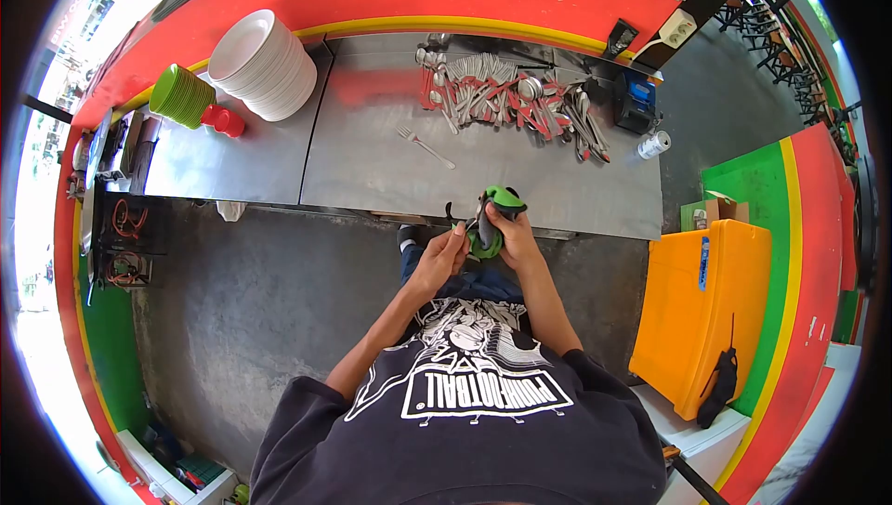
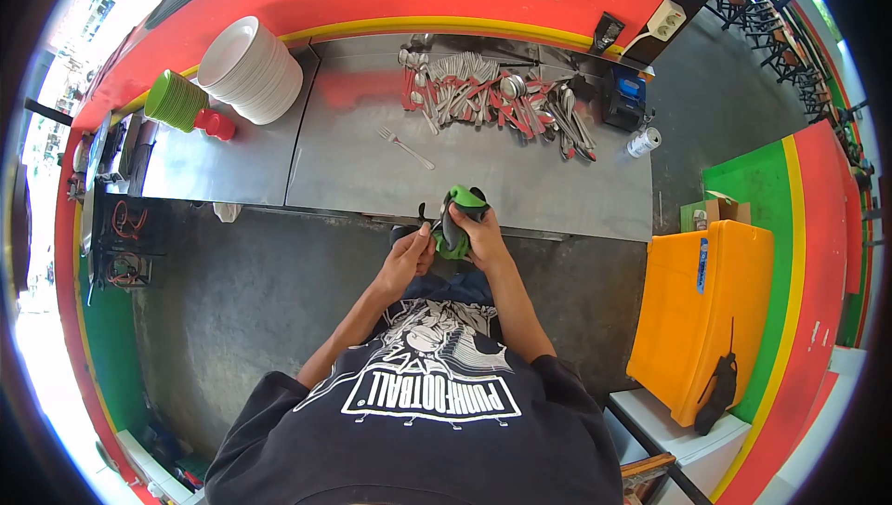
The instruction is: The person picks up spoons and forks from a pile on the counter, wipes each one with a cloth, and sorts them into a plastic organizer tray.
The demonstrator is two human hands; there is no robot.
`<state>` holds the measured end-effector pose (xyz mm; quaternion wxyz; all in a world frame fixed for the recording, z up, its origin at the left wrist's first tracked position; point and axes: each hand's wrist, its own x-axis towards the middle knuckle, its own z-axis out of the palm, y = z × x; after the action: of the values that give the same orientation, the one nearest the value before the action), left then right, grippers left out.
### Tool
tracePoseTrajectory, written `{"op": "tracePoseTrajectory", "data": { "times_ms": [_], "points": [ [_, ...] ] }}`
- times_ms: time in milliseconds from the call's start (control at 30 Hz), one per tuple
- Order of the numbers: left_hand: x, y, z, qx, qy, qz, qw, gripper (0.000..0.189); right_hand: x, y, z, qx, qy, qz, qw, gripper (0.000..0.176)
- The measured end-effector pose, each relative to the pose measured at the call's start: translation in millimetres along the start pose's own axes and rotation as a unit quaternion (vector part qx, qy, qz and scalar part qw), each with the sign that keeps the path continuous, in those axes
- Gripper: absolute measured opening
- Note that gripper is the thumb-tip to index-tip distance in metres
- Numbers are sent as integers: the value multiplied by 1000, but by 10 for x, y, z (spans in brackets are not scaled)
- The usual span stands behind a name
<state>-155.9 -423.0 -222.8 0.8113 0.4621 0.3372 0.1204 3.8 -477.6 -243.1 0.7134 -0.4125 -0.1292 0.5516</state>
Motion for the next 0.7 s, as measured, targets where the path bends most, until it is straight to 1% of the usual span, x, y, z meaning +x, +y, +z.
{"op": "tracePoseTrajectory", "data": {
  "times_ms": [33, 67, 167, 267, 367, 467, 500, 567, 667, 700],
  "points": [
    [-12, -3, 4, 55, 22, 28, 998, 42, -3, -13, 39, -39, 33, -3, 999, 23],
    [-26, -5, 8, 110, 44, 56, 991, 44, 3, -27, 88, -63, 41, -24, 997, 19],
    [-81, 10, 29, 234, 84, 137, 959, 46, 35, -13, 75, -128, 71, 3, 989, 27],
    [-98, -56, 49, 245, 88, 168, 951, 47, 45, -5, 102, -137, 98, 20, 986, 35],
    [-101, -64, 41, 254, 80, 172, 949, 47, 65, 8, 130, -105, 157, 43, 981, 39],
    [-135, -80, 20, 181, 58, 120, 974, 46, 153, 15, -33, 31, 229, 26, 973, 39],
    [-140, -87, -5, 128, 53, 95, 986, 45, 246, 113, -288, 56, 201, 1, 978, 41],
    [-151, -110, -60, 19, 42, 43, 998, 44, 99, -81, -238, 95, 74, -21, 992, 44],
    [-167, -47, -39, 10, 39, 55, 998, 43, -148, -248, 177, -9, 34, -21, 999, 49],
    [-158, -85, -34, 26, 38, 56, 997, 43, -160, -135, 107, -86, 25, -27, 996, 46]
  ]
}}
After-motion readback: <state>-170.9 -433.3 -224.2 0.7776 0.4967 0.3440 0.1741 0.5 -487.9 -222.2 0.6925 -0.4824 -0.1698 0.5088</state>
